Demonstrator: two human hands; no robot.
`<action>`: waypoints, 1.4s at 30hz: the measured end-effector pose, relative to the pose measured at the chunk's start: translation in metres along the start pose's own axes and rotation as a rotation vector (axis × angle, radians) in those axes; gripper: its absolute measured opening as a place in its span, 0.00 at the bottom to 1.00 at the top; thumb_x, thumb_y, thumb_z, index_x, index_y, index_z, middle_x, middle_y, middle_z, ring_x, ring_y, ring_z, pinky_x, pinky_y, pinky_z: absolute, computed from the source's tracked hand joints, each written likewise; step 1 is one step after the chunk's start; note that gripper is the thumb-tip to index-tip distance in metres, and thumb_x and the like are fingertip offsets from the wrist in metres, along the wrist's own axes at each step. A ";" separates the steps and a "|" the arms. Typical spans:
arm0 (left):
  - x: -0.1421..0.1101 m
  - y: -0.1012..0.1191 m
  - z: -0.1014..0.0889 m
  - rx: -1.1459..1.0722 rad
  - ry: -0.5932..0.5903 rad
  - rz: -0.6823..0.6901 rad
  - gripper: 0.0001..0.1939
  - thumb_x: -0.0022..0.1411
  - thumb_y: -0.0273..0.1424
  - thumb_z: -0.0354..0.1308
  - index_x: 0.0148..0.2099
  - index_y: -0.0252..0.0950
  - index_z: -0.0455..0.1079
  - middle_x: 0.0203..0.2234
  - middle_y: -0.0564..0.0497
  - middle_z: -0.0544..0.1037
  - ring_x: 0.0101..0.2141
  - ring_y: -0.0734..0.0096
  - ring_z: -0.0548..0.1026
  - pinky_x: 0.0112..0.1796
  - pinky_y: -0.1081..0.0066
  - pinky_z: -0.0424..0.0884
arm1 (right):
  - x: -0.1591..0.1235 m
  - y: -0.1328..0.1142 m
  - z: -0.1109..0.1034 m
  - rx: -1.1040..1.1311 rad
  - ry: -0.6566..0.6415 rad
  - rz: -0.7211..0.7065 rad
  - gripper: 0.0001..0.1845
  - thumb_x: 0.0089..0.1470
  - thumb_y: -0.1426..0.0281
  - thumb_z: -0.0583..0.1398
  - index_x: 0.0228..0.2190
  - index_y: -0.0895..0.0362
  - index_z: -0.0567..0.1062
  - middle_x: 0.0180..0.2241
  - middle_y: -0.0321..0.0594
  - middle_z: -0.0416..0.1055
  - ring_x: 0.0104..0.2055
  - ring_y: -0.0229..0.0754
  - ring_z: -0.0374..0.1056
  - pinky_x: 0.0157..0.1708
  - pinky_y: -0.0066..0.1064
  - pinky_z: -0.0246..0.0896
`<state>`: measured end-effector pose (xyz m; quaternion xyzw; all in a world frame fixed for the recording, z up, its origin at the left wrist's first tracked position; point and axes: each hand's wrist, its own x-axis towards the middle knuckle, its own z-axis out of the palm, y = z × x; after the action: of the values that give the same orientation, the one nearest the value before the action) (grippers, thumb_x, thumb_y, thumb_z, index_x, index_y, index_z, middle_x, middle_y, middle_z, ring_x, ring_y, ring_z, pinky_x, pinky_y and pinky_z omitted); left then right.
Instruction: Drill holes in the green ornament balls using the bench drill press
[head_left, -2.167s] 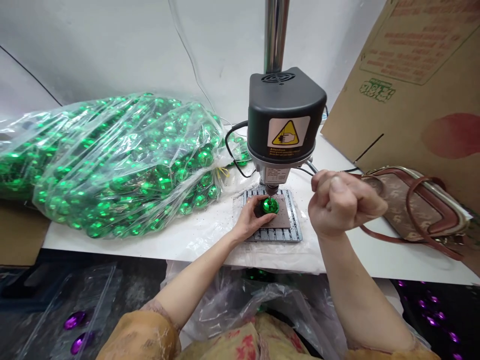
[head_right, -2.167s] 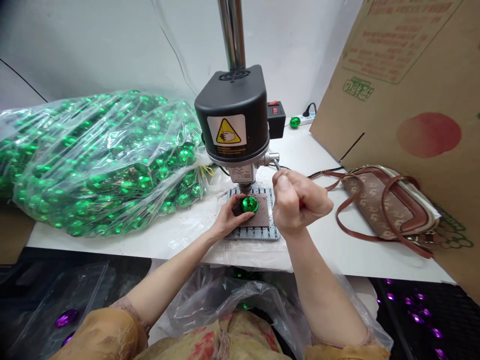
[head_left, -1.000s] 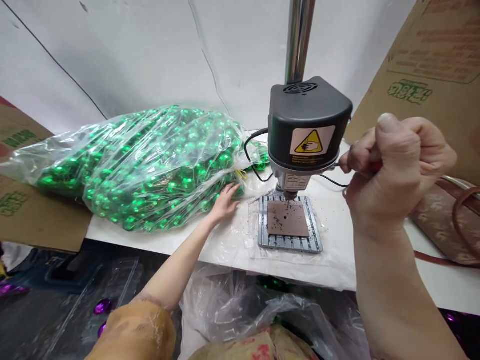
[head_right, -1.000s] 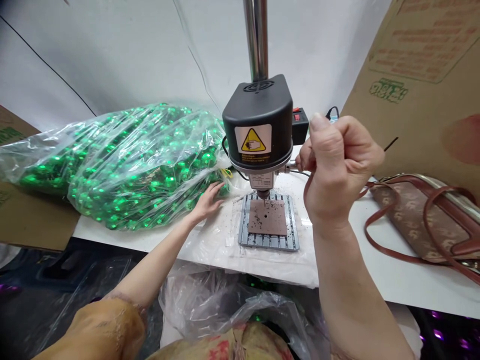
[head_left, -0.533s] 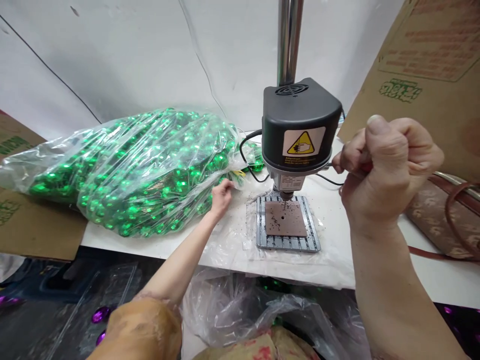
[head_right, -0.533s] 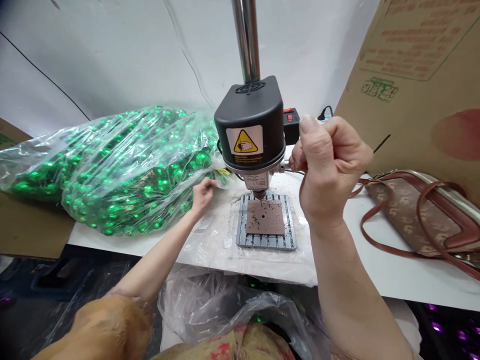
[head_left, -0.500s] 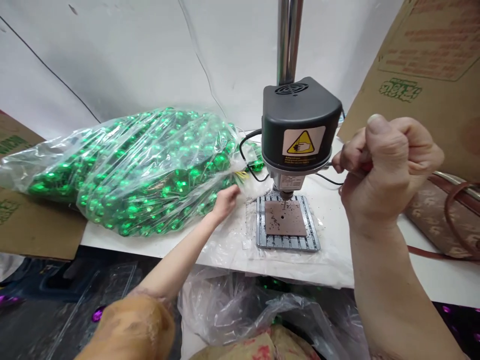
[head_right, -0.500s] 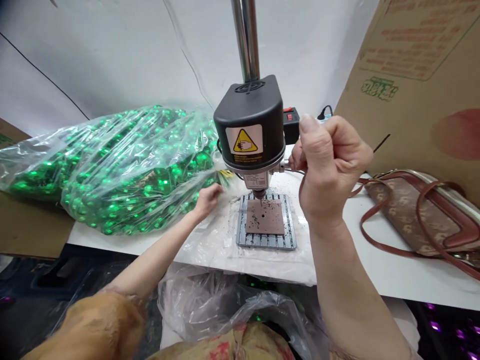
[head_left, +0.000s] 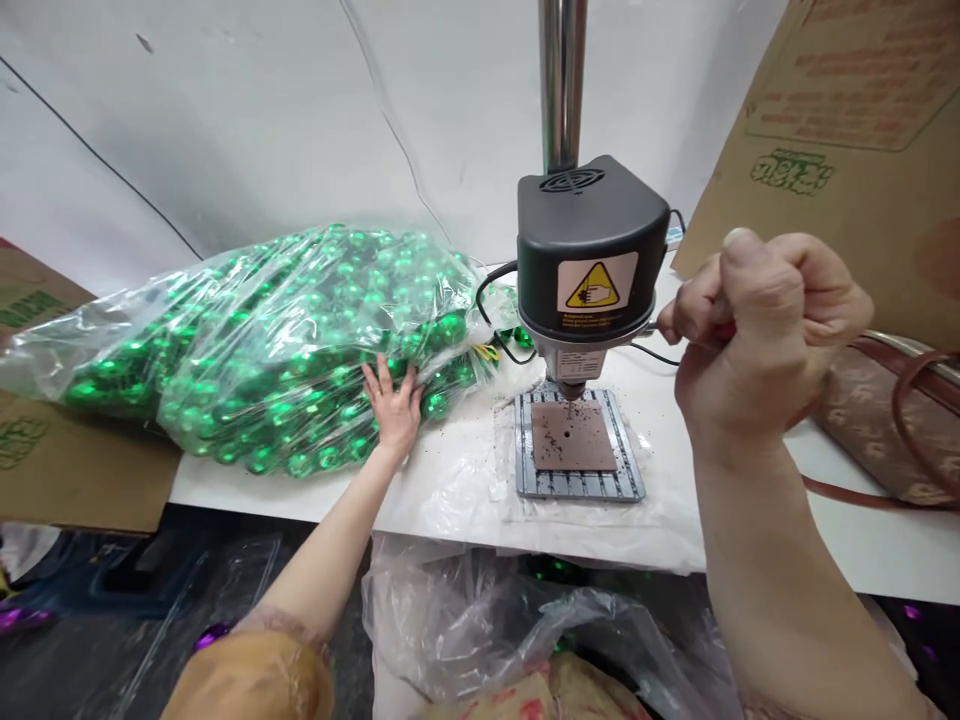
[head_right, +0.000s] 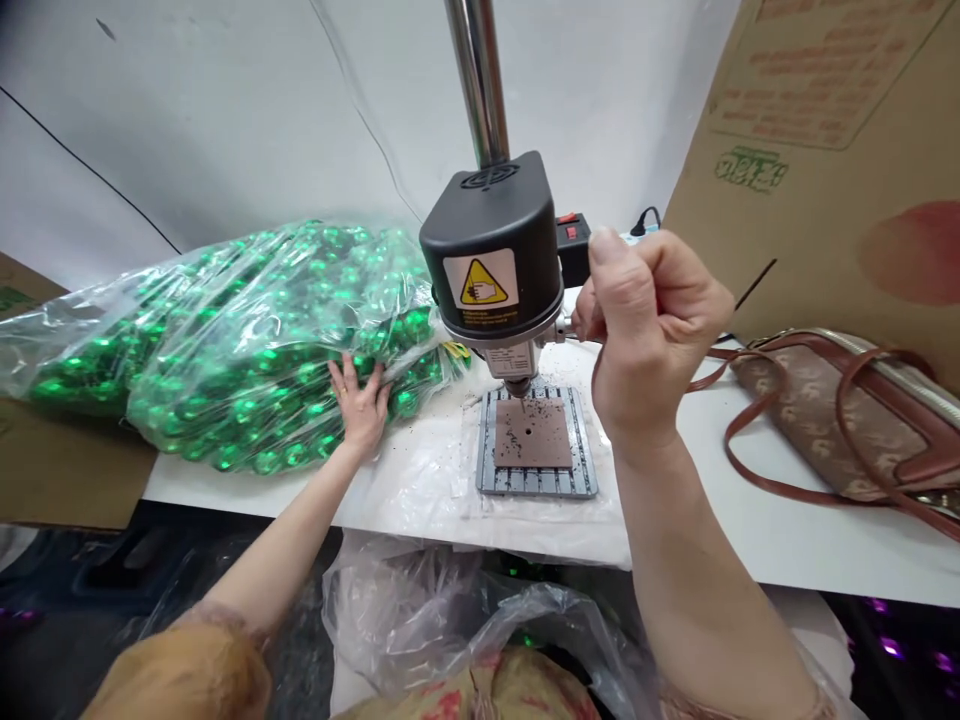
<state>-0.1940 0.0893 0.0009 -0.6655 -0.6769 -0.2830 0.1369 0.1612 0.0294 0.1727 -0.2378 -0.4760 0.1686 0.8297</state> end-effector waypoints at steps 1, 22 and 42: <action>0.010 -0.003 0.003 -0.055 -0.008 0.030 0.15 0.68 0.31 0.54 0.53 0.39 0.77 0.72 0.40 0.56 0.74 0.43 0.38 0.68 0.41 0.47 | 0.000 0.000 0.000 0.005 0.004 0.000 0.23 0.60 0.70 0.59 0.18 0.56 0.56 0.13 0.25 0.55 0.16 0.25 0.52 0.18 0.25 0.50; -0.016 0.015 -0.029 -0.008 0.187 0.239 0.12 0.63 0.24 0.53 0.48 0.34 0.72 0.61 0.34 0.68 0.70 0.39 0.53 0.64 0.36 0.54 | 0.001 0.000 -0.003 0.015 0.000 0.045 0.22 0.57 0.70 0.61 0.16 0.55 0.58 0.12 0.26 0.54 0.15 0.27 0.52 0.18 0.29 0.47; 0.048 0.123 0.035 -0.306 -0.397 -0.016 0.20 0.65 0.31 0.59 0.58 0.41 0.70 0.51 0.43 0.74 0.49 0.58 0.77 0.50 0.62 0.74 | 0.000 -0.001 -0.003 0.020 -0.017 0.043 0.22 0.56 0.69 0.61 0.17 0.55 0.58 0.13 0.26 0.54 0.16 0.28 0.53 0.18 0.29 0.49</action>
<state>-0.0708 0.1427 0.0241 -0.7156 -0.6451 -0.2472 -0.1036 0.1643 0.0278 0.1720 -0.2380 -0.4762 0.1931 0.8242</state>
